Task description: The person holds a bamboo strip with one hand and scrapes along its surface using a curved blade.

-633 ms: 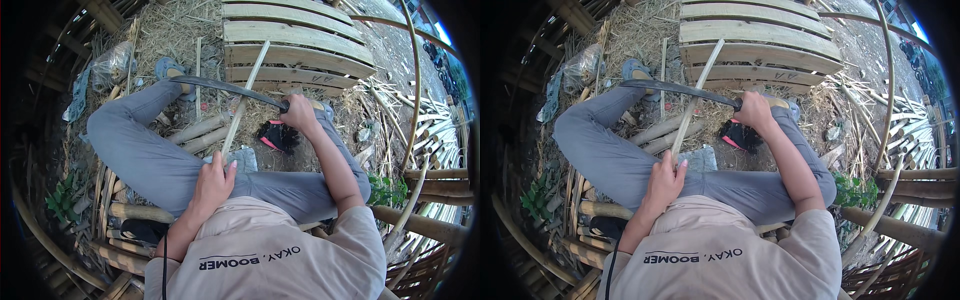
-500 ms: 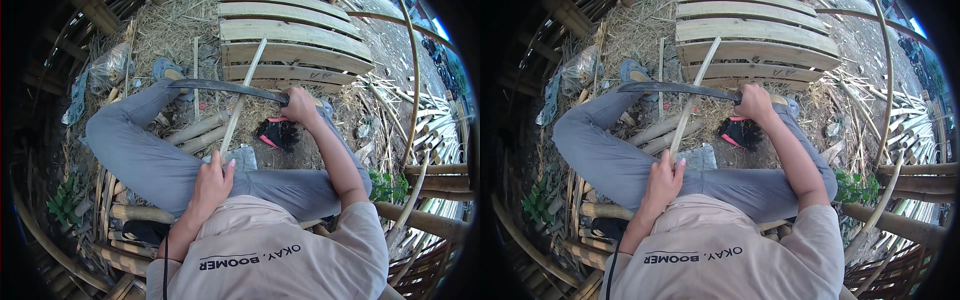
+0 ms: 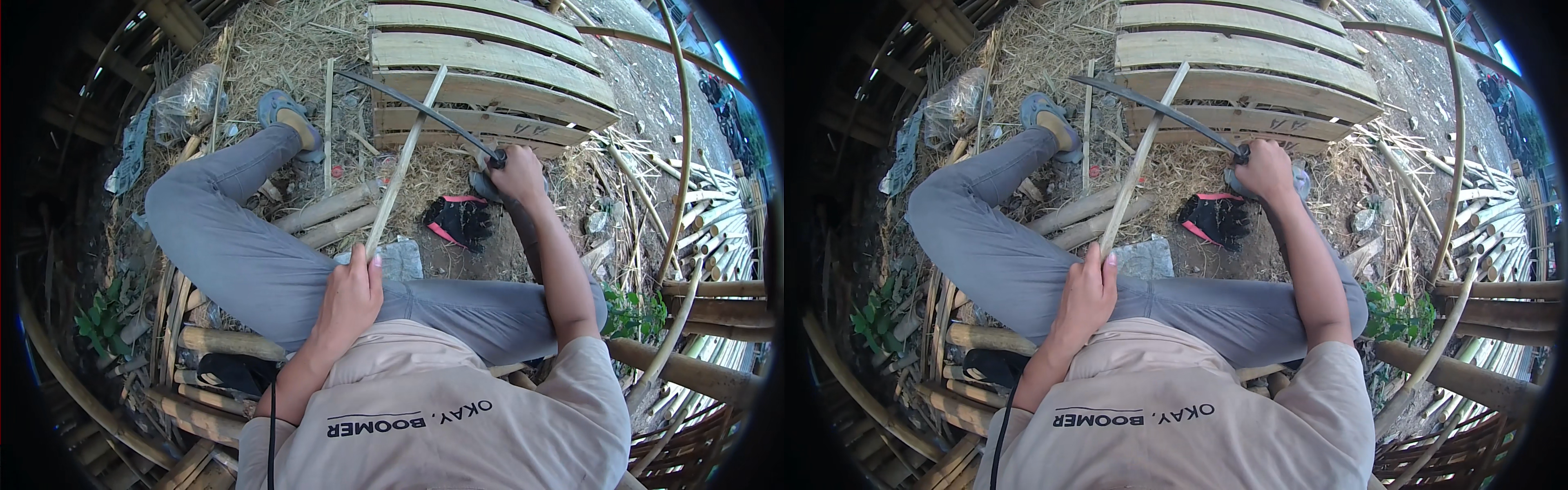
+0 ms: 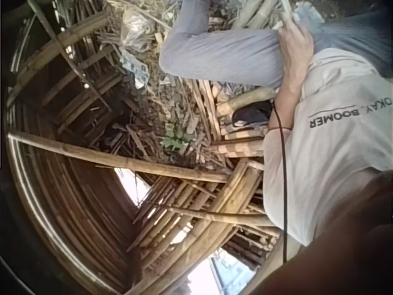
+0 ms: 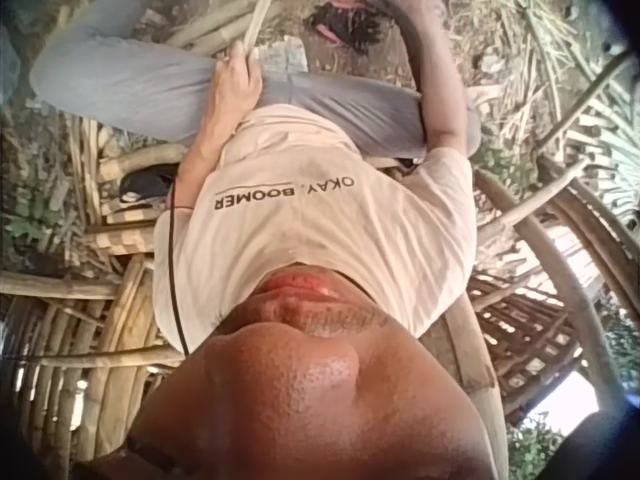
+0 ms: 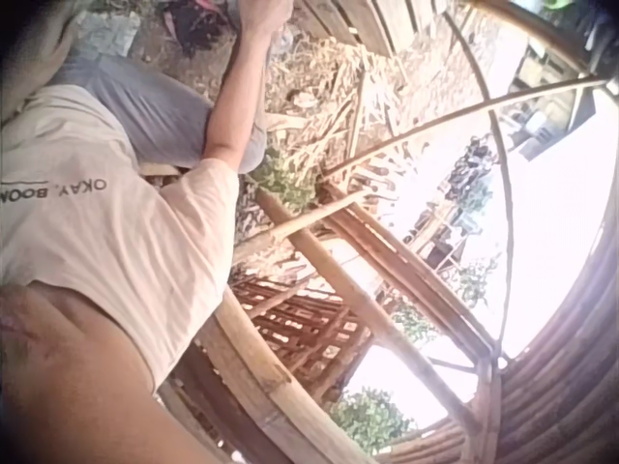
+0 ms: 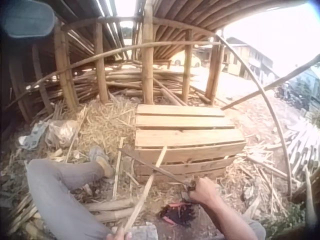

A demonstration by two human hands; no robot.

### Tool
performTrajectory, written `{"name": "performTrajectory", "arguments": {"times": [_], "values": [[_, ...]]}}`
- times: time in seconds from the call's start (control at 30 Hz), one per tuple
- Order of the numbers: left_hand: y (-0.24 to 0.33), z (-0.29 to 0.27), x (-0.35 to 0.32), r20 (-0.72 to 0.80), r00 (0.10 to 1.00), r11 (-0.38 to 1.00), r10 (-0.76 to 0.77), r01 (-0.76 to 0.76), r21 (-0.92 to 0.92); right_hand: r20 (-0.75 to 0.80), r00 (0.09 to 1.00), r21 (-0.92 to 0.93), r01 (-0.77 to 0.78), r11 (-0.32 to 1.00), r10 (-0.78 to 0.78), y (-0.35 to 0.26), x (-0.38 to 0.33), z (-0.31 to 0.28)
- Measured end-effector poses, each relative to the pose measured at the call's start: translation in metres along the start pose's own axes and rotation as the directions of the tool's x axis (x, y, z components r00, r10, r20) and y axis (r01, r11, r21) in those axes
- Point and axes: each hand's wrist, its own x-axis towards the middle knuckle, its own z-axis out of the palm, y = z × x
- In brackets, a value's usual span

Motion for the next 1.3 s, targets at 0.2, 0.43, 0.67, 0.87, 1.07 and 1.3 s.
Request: {"name": "performTrajectory", "arguments": {"times": [0.2, 0.43, 0.67, 0.87, 1.07, 1.3], "values": [[0.002, 0.002, -0.001, 0.037, 0.999, 0.997, 0.014, -0.017, 0.078, 0.191, 0.954, -0.034, 0.242, 0.97, -0.232, -0.054, -0.023, -0.019], [0.007, 0.002, -0.001, 0.058, 0.998, 0.984, -0.019, 0.008, 0.175, 0.168, 0.963, 0.009, 0.211, 0.978, -0.209, -0.051, -0.015, -0.018], [0.004, 0.002, -0.002, 0.044, 0.999, 0.991, -0.001, -0.005, 0.135, -0.008, 0.996, 0.016, 0.091, 0.996, -0.091, -0.02, 0.002, -0.005], [0.002, 0.002, 0.0, 0.041, 0.999, 0.999, -0.005, 0.003, 0.043, 0.085, 0.986, 0.174, 0.128, 0.976, -0.144, -0.029, -0.018, 0.008], [0.001, 0.003, 0.0, 0.027, 0.999, 0.999, -0.035, 0.035, 0.008, 0.09, 0.958, 0.063, 0.267, 0.962, -0.272, -0.046, -0.024, -0.001], [0.0, 0.002, 0.0, 0.036, 0.999, 0.999, -0.034, 0.035, -0.038, -0.133, 0.989, 0.024, 0.073, 0.997, -0.069, -0.017, 0.005, 0.001]]}}
